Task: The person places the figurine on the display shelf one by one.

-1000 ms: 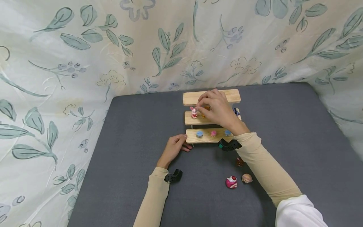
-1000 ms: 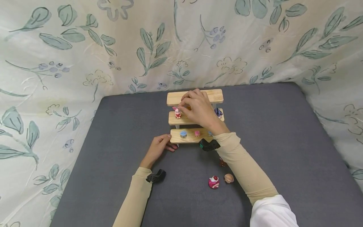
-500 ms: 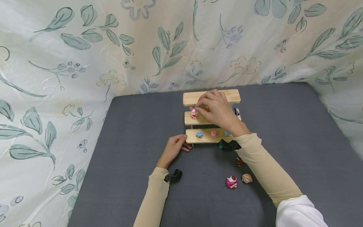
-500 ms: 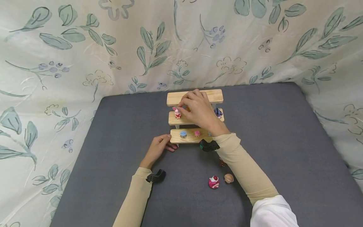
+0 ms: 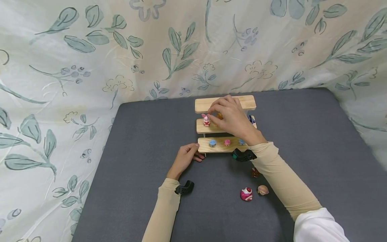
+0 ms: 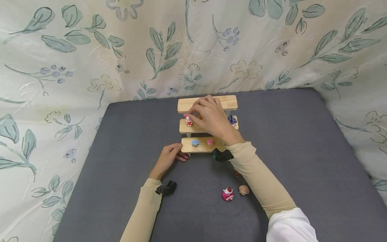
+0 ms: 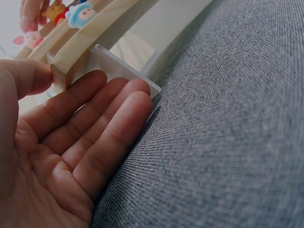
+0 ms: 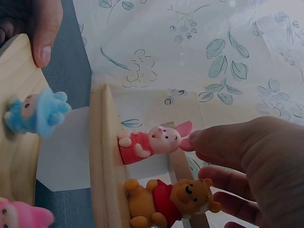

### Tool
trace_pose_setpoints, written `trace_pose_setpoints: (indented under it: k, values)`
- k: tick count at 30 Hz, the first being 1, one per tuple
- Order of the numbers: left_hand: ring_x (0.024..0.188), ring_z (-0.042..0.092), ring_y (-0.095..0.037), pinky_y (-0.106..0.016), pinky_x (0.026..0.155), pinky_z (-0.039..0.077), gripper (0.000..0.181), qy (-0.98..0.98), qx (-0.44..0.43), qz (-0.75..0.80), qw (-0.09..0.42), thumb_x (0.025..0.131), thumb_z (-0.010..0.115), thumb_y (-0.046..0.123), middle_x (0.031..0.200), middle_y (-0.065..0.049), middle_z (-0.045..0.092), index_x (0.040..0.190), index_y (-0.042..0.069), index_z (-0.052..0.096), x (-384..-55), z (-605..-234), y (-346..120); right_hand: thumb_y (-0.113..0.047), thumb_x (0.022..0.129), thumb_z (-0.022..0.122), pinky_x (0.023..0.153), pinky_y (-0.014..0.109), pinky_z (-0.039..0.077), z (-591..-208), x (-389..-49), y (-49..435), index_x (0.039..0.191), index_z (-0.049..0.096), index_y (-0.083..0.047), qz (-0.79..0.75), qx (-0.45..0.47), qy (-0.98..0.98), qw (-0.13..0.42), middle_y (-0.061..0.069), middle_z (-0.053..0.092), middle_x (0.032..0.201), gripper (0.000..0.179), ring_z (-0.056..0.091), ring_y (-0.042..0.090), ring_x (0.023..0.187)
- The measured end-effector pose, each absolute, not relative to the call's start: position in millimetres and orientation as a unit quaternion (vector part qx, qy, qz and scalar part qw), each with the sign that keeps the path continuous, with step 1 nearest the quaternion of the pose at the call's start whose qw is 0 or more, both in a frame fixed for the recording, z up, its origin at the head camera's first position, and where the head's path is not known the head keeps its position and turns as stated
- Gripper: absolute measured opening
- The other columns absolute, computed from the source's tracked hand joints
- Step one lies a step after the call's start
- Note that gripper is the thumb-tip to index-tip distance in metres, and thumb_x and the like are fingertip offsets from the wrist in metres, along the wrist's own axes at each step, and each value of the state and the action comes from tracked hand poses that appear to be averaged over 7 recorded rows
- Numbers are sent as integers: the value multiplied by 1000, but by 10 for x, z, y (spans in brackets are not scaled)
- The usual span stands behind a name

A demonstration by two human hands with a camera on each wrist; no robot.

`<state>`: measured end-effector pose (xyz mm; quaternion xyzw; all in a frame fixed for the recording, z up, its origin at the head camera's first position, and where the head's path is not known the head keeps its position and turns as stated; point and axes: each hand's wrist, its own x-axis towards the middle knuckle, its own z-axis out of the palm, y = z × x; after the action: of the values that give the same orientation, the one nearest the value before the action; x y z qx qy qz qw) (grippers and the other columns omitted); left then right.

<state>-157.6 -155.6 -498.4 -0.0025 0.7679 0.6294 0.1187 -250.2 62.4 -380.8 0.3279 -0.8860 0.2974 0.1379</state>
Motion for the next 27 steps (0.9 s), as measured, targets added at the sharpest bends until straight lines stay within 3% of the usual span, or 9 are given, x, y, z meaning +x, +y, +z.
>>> trace_pose_setpoints:
  k: [8, 17, 22, 27]
  values:
    - [72, 73, -13, -32, 67, 66, 39, 764, 4, 635, 113, 107, 49, 28, 85, -23, 75, 101, -4, 72, -1568, -5010, -1547, -29, 92, 77, 94, 49, 39, -3760, -2462, 649, 99, 78, -17, 296, 326, -886, 144, 4, 72, 112, 14, 52, 26, 106]
    - [70, 73, -14, -33, 67, 66, 41, 765, 3, 634, 114, 107, 51, 30, 86, -25, 75, 105, -4, 72, -1587, -5040, -1560, -20, 91, 78, 97, 47, 46, -3638, -2365, 725, 102, 75, -10, 333, 351, -859, 168, 5, 71, 109, 15, 58, 26, 104]
    - [73, 75, -21, -35, 68, 66, 42, 763, 0, 636, 118, 107, 51, 32, 89, -27, 74, 108, -4, 72, -1604, -5038, -1571, -18, 94, 74, 104, 45, 49, -3522, -2246, 802, 107, 74, -11, 364, 349, -852, 143, 4, 68, 115, 15, 58, 24, 111]
    - [69, 72, -12, -33, 67, 66, 39, 761, 4, 639, 116, 106, 51, 30, 87, -25, 75, 107, -4, 72, -1627, -5044, -1580, -17, 95, 73, 93, 39, 54, -3452, -2120, 898, 111, 74, -12, 398, 340, -844, 117, 1, 67, 116, 17, 58, 19, 113]
